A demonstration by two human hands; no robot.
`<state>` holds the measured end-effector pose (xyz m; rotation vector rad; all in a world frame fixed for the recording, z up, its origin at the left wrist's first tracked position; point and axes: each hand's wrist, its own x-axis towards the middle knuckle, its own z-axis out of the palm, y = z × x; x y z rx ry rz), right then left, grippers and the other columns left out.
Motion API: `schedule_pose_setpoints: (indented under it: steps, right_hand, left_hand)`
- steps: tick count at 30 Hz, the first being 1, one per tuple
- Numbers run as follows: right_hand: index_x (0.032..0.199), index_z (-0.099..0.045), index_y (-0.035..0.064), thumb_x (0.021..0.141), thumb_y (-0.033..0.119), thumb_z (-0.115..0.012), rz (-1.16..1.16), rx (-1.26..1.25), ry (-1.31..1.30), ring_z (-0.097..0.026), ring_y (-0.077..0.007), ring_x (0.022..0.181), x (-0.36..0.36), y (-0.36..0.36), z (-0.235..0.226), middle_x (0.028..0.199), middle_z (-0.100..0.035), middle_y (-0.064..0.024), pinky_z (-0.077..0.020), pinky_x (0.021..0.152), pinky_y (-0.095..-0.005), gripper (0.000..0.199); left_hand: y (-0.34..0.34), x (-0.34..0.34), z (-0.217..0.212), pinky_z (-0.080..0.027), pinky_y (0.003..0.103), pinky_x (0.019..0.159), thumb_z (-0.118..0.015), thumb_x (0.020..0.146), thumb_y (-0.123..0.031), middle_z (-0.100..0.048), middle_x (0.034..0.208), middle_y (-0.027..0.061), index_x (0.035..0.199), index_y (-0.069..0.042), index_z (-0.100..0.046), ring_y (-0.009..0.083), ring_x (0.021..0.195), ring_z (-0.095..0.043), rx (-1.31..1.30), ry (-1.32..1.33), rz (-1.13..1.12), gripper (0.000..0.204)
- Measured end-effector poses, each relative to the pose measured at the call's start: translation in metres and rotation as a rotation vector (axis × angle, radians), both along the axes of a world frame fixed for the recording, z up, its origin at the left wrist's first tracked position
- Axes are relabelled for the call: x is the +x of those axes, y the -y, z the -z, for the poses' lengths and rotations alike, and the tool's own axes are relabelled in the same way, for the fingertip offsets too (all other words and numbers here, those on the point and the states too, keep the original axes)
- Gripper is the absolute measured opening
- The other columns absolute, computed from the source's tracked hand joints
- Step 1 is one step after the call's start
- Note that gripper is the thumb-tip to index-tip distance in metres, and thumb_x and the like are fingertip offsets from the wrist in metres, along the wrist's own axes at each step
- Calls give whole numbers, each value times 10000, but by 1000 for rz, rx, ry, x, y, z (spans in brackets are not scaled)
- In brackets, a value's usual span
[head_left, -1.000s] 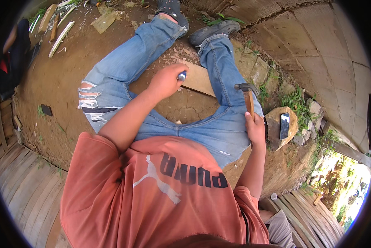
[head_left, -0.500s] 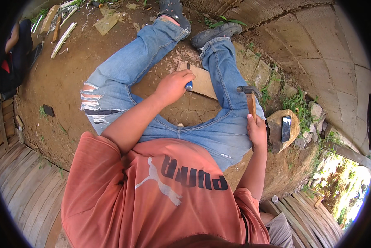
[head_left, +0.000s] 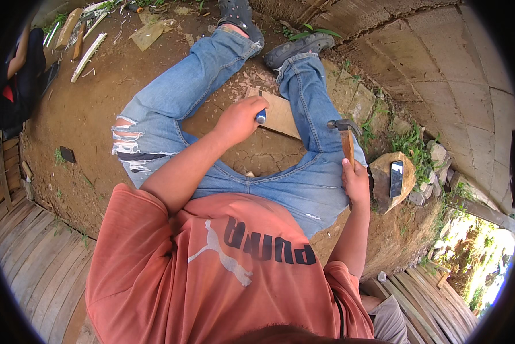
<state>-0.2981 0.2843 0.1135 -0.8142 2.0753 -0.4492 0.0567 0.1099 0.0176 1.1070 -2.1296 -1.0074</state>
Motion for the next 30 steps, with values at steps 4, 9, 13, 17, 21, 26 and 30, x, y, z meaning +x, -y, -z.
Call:
schedule_pose_setpoints:
  steps: [4, 9, 13, 17, 21, 26, 30]
  right_hand:
    - [876, -645, 35, 1093, 392, -661, -42, 1, -51, -501, -99, 583, 0, 1, 0, 660, -546, 21, -418, 547, -324, 418]
    - [922, -663, -9, 1073, 380, -688, -293, -161, -338, -569, -234, 598, 28, 7, -8, 666, -604, -106, -480, 603, -406, 417]
    - [931, -682, 24, 996, 330, -783, -441, -264, -334, -624, -355, 627, 73, 14, -27, 697, -632, -179, -496, 616, -439, 329]
    - [972, -684, 77, 908, 293, -837, -687, -560, -332, -664, -412, 663, 114, 25, -50, 708, -652, -150, -511, 604, -481, 273]
    - [993, -651, 79, 867, 257, -813, -841, -565, -432, -680, -402, 700, 121, 34, -29, 775, -679, -138, -528, 628, -498, 271]
    - [974, -632, 75, 875, 260, -798, -695, -465, -517, -689, -411, 713, 129, 34, -22, 771, -691, -159, -540, 649, -522, 268]
    - [968, -632, 74, 897, 269, -793, -796, -598, -444, -692, -407, 718, 123, 38, -20, 775, -695, -160, -546, 654, -528, 262]
  left_hand:
    - [6, -1, 5, -551, 510, 940, -745, 847, -21, -724, 1132, 110, 1152, -99, -659, 391, 1112, -678, -16, -24, -18, 327]
    - [13, 0, 12, -565, 501, 904, -754, 904, -70, -744, 1145, 125, 1195, -121, -680, 396, 1094, -699, -41, -38, -9, 304]
    - [10, -1, 6, -570, 518, 884, -748, 866, -46, -747, 1114, 119, 1184, -129, -676, 399, 1055, -709, 45, -13, -15, 337]
    - [10, 0, 12, -572, 518, 881, -733, 882, -61, -750, 1115, 121, 1191, -138, -670, 403, 1054, -711, 41, 16, -2, 326]
    - [9, 1, 11, -562, 506, 883, -714, 888, -18, -740, 1142, 138, 1216, -129, -667, 411, 1091, -699, 67, 8, 13, 349]
    - [8, 0, 10, -562, 508, 890, -718, 885, -15, -743, 1152, 147, 1224, -125, -669, 417, 1103, -697, 79, -19, -6, 360]
    - [13, 0, 9, -570, 508, 895, -721, 897, -44, -752, 1165, 136, 1229, -134, -676, 406, 1108, -704, 61, 6, 22, 347]
